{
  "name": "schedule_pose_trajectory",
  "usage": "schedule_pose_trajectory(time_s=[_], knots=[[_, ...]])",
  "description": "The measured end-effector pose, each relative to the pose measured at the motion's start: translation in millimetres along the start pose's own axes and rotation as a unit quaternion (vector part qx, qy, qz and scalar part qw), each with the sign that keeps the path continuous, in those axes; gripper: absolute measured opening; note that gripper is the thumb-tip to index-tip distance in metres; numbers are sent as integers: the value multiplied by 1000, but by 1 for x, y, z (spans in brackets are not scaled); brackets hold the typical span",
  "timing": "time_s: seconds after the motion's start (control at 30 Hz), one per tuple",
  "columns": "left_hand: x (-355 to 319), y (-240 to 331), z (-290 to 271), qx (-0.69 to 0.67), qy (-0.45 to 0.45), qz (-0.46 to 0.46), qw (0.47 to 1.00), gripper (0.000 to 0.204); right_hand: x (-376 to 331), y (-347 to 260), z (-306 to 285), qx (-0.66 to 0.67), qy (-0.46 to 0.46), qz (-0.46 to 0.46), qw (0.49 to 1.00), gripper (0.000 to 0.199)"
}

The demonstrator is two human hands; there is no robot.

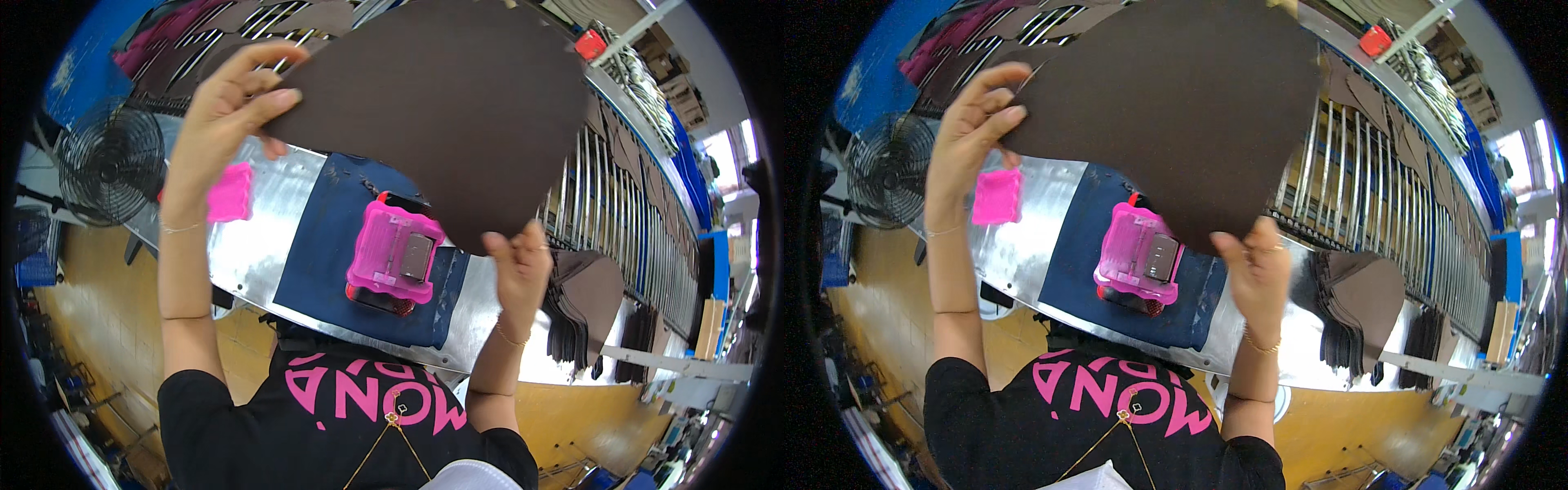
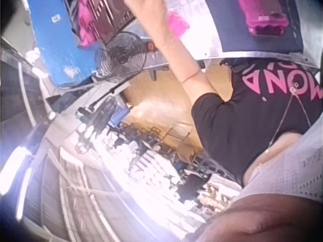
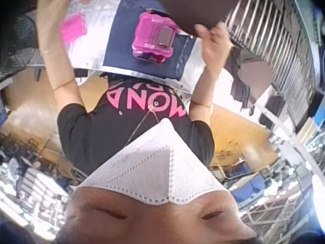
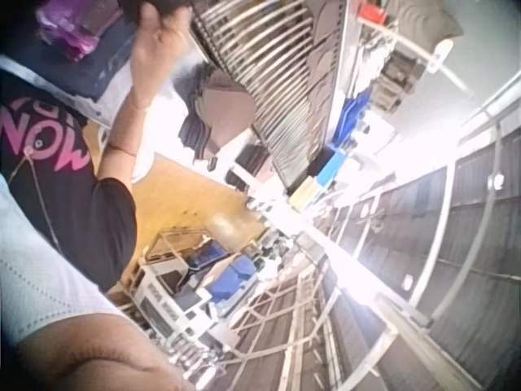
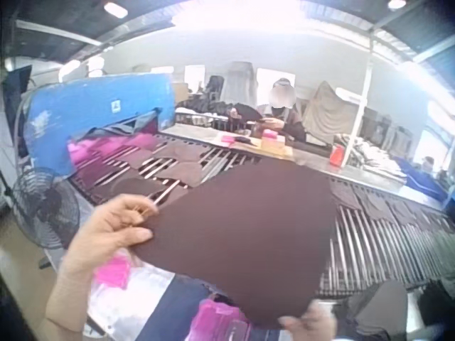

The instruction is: The person repeatedly picks up brown fabric pieces from a stack and places them onto a moving conveyor belt. The person handles the pieces one at a time, maintaining a steady rhythm throughout the clip.

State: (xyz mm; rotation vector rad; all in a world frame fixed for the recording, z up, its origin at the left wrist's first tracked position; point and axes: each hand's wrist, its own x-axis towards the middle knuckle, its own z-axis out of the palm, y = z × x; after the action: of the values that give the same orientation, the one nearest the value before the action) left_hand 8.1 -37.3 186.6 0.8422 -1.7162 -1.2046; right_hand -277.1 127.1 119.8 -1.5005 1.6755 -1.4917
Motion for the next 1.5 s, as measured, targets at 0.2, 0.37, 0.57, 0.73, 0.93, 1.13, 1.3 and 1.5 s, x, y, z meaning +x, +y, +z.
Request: schedule_pose_trajectory(time_s=[0.2,0.37,0.57,0.73,0.93,1.13,1.3,1.5], knots=[[-43,-3,-48,189,74,5,979,24,-5,23,48,-28,-70,-54,996,20],[-61,-1,-52,217,78,-31,973,10,-5,19,49,-82,-70,-111,988,16],[-62,-17,-20,169,28,-36,985,8,-26,31,15,-150,-56,-86,983,14],[-48,-46,22,239,-108,37,964,12,-56,57,-23,-198,-48,-87,975,12],[-34,-57,81,242,-194,164,937,15,-116,82,-76,-122,42,107,986,19],[-26,-48,139,241,-301,248,889,14,-154,53,-162,-6,192,63,979,11],[18,-37,182,134,-239,324,906,9,-135,26,-192,-116,288,80,947,21],[106,33,195,219,-40,526,821,3,-37,-11,-163,-249,379,-147,879,46]])
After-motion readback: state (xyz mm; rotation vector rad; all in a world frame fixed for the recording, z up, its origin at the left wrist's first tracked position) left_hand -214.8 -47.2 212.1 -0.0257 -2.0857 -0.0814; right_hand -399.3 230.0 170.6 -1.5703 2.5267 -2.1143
